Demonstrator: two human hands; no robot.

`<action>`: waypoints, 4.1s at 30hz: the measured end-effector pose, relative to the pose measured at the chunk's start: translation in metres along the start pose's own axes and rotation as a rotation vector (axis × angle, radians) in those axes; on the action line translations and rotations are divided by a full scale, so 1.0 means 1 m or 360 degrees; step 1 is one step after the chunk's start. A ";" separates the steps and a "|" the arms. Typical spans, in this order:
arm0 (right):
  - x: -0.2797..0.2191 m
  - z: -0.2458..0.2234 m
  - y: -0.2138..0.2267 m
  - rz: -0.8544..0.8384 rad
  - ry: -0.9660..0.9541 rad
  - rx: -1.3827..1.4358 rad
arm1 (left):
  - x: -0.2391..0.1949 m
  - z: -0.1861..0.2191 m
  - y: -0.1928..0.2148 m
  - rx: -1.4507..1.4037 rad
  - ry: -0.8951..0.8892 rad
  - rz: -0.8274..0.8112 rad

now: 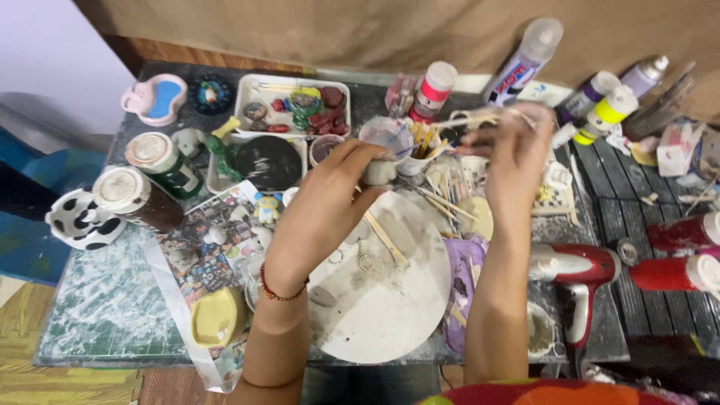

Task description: The person shapes a small piece of gray clay into a rounded form and attaches a metal keyring. They then use a wooden stick to apply a gray paste to the clay surface, smoothing and detailing the object.

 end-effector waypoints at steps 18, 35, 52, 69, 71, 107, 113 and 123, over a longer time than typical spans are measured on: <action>-0.056 -0.137 -0.039 0.0310 0.0510 0.0380 | -0.023 0.045 0.021 -0.0465 -0.0291 -0.0096; -0.125 -0.197 0.044 -0.0237 0.0297 -0.1248 | -0.051 0.074 -0.073 -0.0021 -0.0494 -0.0710; -0.231 -0.116 0.152 -0.0683 -0.0493 -0.2139 | -0.108 0.074 -0.194 0.0722 -0.0728 -0.0945; -0.211 -0.131 0.131 -0.0538 -0.0374 -0.1896 | -0.073 0.062 -0.124 0.0642 -0.0531 -0.0864; -0.202 -0.135 0.116 -0.0524 -0.0440 -0.1785 | -0.069 0.053 -0.116 0.0759 -0.0399 -0.0894; -0.156 -0.115 -0.022 -0.1130 -0.0043 -0.0928 | -0.047 0.024 -0.049 0.0864 -0.0184 -0.0456; -0.161 -0.103 -0.009 -0.1012 -0.0336 -0.0926 | -0.048 0.026 -0.051 0.0839 -0.0234 -0.0483; -0.156 -0.107 -0.014 -0.1017 -0.0118 -0.1087 | -0.048 0.024 -0.052 0.0839 -0.0227 -0.0470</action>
Point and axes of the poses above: each hand's wrist, its own x-axis towards the middle knuckle, its own y-axis out of the back of the hand, z = x × y, the point moved 7 cm from there along x, towards the middle knuckle, and after that the axes turned 15 degrees about y, right-handed, at the moved point
